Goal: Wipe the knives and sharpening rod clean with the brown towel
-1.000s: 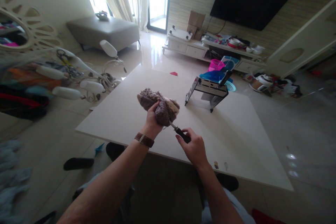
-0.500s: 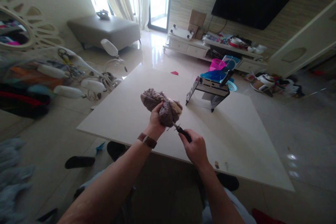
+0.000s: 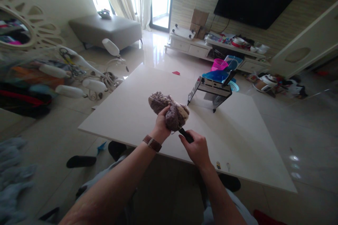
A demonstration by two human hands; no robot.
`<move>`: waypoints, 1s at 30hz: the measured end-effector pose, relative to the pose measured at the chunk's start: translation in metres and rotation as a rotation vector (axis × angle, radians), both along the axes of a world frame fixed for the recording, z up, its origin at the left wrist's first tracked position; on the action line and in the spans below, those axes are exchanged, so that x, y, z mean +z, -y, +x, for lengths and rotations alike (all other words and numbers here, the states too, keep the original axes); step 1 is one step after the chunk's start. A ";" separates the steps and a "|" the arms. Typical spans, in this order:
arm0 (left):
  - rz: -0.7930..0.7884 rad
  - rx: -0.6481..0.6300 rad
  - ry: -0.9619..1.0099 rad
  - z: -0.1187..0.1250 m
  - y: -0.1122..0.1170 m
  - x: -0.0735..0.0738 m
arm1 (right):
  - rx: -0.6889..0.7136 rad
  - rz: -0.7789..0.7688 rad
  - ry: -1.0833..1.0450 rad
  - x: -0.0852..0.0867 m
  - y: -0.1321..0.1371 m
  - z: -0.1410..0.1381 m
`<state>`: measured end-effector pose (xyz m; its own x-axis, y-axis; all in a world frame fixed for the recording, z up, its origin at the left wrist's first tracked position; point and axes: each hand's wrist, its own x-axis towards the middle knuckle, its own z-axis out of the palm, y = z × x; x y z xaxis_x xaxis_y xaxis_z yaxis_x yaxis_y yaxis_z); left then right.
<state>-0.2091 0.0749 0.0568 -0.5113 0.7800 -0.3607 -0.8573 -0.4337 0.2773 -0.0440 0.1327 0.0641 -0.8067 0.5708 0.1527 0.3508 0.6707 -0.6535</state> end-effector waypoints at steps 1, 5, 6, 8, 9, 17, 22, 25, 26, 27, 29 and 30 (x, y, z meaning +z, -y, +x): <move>0.004 -0.004 -0.008 -0.001 0.000 0.001 | 0.005 0.000 -0.006 0.000 0.000 0.000; -0.018 0.012 -0.020 -0.004 0.002 0.004 | 0.019 0.004 -0.019 0.001 0.000 0.001; -0.023 0.020 -0.016 -0.005 0.002 0.004 | 0.019 0.006 -0.018 0.000 0.000 0.001; -0.032 0.042 -0.013 -0.009 0.003 0.006 | 0.017 0.007 -0.017 -0.001 -0.001 0.002; -0.032 0.052 -0.014 -0.011 0.004 0.007 | 0.016 0.007 -0.019 -0.001 -0.001 0.002; 0.008 0.101 -0.077 -0.032 0.015 0.022 | 0.014 0.018 -0.015 -0.002 -0.002 0.006; -0.044 0.130 -0.042 -0.031 0.015 0.022 | -0.020 0.054 -0.007 -0.002 -0.004 0.006; -0.044 0.151 -0.034 -0.030 0.013 0.020 | -0.051 0.048 -0.026 -0.004 -0.005 0.006; -0.038 0.154 -0.033 -0.029 0.013 0.019 | -0.064 0.037 -0.035 -0.004 -0.005 0.006; -0.033 0.158 -0.031 -0.029 0.012 0.019 | -0.073 0.025 -0.040 -0.004 -0.004 0.006; -0.034 0.159 -0.032 -0.027 0.012 0.019 | -0.082 0.010 -0.040 -0.004 -0.004 0.006; -0.038 0.157 -0.032 -0.026 0.011 0.019 | -0.080 0.007 -0.036 -0.004 -0.003 0.006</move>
